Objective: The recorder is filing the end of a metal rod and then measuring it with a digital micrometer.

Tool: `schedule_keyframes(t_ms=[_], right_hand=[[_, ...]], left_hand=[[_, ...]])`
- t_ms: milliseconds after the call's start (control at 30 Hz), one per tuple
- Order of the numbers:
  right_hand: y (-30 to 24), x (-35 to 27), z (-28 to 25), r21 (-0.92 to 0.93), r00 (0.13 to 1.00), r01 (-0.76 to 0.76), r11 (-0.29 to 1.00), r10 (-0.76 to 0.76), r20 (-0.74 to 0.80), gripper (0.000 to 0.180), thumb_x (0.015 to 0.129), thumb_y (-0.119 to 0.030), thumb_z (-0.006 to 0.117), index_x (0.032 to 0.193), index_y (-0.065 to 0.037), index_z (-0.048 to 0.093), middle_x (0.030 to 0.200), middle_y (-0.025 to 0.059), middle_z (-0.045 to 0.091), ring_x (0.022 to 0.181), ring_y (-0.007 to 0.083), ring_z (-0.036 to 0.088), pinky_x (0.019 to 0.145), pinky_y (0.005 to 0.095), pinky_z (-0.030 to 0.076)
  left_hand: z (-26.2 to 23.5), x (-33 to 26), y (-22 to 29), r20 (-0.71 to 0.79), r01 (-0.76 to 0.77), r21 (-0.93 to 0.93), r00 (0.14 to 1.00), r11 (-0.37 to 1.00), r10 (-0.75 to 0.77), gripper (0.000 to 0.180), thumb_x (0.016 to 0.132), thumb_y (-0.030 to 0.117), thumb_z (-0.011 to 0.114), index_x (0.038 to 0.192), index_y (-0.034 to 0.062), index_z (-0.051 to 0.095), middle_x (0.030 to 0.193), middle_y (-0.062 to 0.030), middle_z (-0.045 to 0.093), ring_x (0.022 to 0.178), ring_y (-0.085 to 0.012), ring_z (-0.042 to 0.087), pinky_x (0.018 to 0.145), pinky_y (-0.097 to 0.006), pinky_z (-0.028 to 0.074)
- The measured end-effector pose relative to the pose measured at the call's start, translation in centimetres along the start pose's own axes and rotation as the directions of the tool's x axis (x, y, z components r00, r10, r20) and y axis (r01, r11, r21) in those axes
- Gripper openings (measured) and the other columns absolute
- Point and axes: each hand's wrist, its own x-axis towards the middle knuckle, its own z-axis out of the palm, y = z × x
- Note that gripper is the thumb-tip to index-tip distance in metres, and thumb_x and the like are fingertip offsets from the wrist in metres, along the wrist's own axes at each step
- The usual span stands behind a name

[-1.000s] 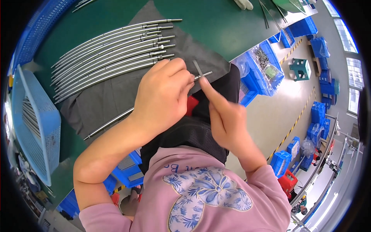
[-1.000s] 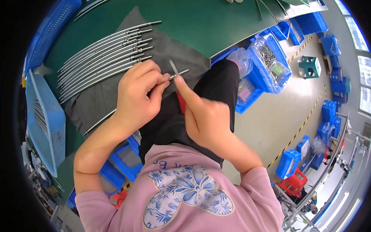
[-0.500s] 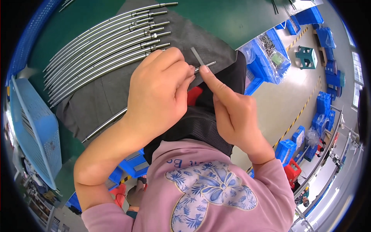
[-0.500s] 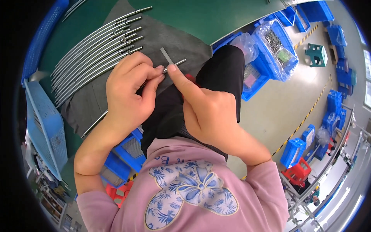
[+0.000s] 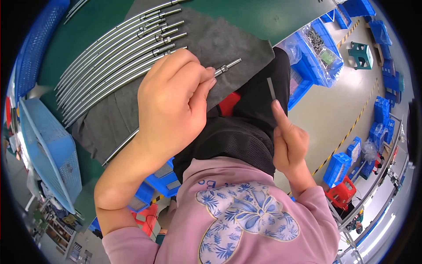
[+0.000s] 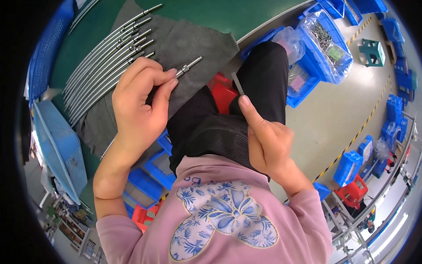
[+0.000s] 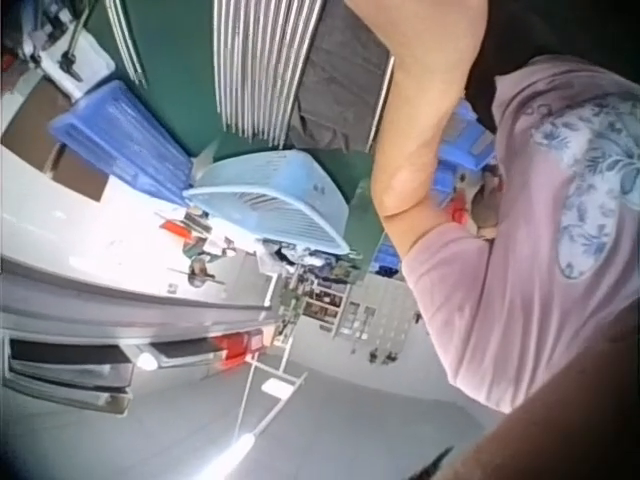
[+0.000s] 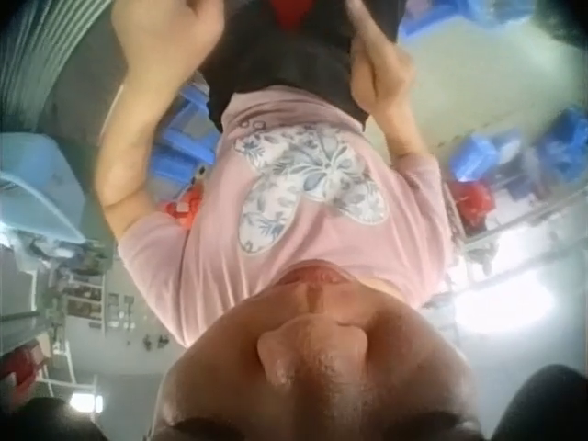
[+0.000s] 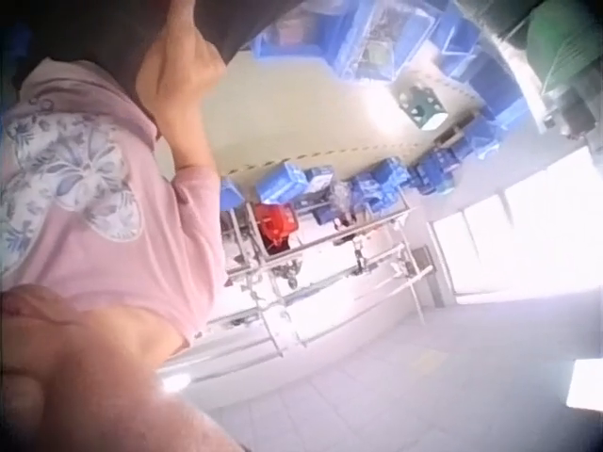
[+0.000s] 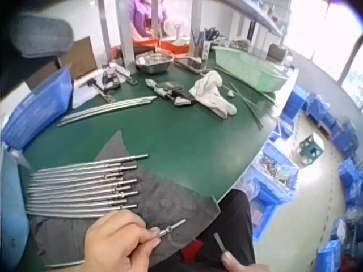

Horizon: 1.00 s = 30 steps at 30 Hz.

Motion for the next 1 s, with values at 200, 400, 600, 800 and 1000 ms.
schedule_keyframes(t_ms=[200, 400, 600, 800, 1000], right_hand=[[0.0, 2.6, 1.7, -0.014, 0.982, 0.094, 0.995, -0.095, -0.164, 0.049, 0.072, 0.014, 0.057, 0.119, 0.003, 0.062, 0.054, 0.0072, 0.045, 0.042, 0.0194, 0.044, 0.043, 0.0274, 0.036], [-0.9, 8.1, 6.1, 0.083, 0.932, -0.03, 0.996, 0.058, -0.357, 0.044, 0.073, 0.0, 0.071, 0.117, -0.004, 0.066, 0.054, 0.0023, 0.045, 0.042, 0.0115, 0.043, 0.042, 0.0234, 0.033], [-0.7, 8.5, 6.2, 0.105, 0.906, -0.174, 0.979, 0.201, -0.373, 0.039, 0.074, -0.005, 0.075, 0.113, -0.004, 0.068, 0.062, 0.0045, 0.058, 0.043, 0.0061, 0.039, 0.042, 0.0212, 0.033], [1.4, 7.9, 6.2, 0.143, 0.888, 0.068, 0.987, 0.005, -0.46, 0.033, 0.079, 0.006, 0.065, 0.112, 0.001, 0.067, 0.064, 0.004, 0.059, 0.047, 0.0067, 0.042, 0.045, 0.0207, 0.036], [0.2, 7.2, 5.6, 0.18, 0.949, -0.012, 0.984, 0.068, -0.307, 0.028, 0.077, 0.008, 0.065, 0.103, -0.001, 0.069, 0.064, 0.005, 0.06, 0.047, 0.0085, 0.047, 0.045, 0.0211, 0.038]], left_hand=[[-0.2, 0.1, 0.0, 0.008, -0.002, 0.021, 1.0, 1.0, 0.001, 0.016, 0.066, -0.006, 0.07, 0.074, 0.0015, 0.059, 0.071, -0.0083, 0.051, 0.063, -0.0258, 0.052, 0.055, -0.035, 0.041], [-0.3, 0.2, 0.2, 0.014, 0.002, 0.033, 1.0, 0.999, -0.003, 0.016, 0.065, -0.006, 0.071, 0.075, 0.0014, 0.059, 0.071, -0.0084, 0.051, 0.062, -0.0257, 0.052, 0.055, -0.035, 0.041], [-0.5, 0.1, 0.2, 0.032, 0.01, 0.025, 0.999, 1.0, -0.011, 0.017, 0.065, -0.005, 0.071, 0.076, 0.0017, 0.06, 0.073, -0.0083, 0.052, 0.063, -0.0255, 0.052, 0.055, -0.035, 0.041], [-0.6, 0.2, 0.1, 0.045, -0.011, 0.027, 0.999, 1.0, 0.01, 0.018, 0.065, -0.005, 0.071, 0.077, 0.0018, 0.06, 0.073, -0.0083, 0.052, 0.063, -0.0254, 0.051, 0.055, -0.034, 0.041], [-0.7, 0.2, 0.1, 0.052, -0.018, 0.04, 0.999, 0.999, 0.016, 0.018, 0.066, -0.005, 0.071, 0.078, 0.0018, 0.061, 0.073, -0.0083, 0.052, 0.064, -0.0258, 0.052, 0.056, -0.034, 0.041]])
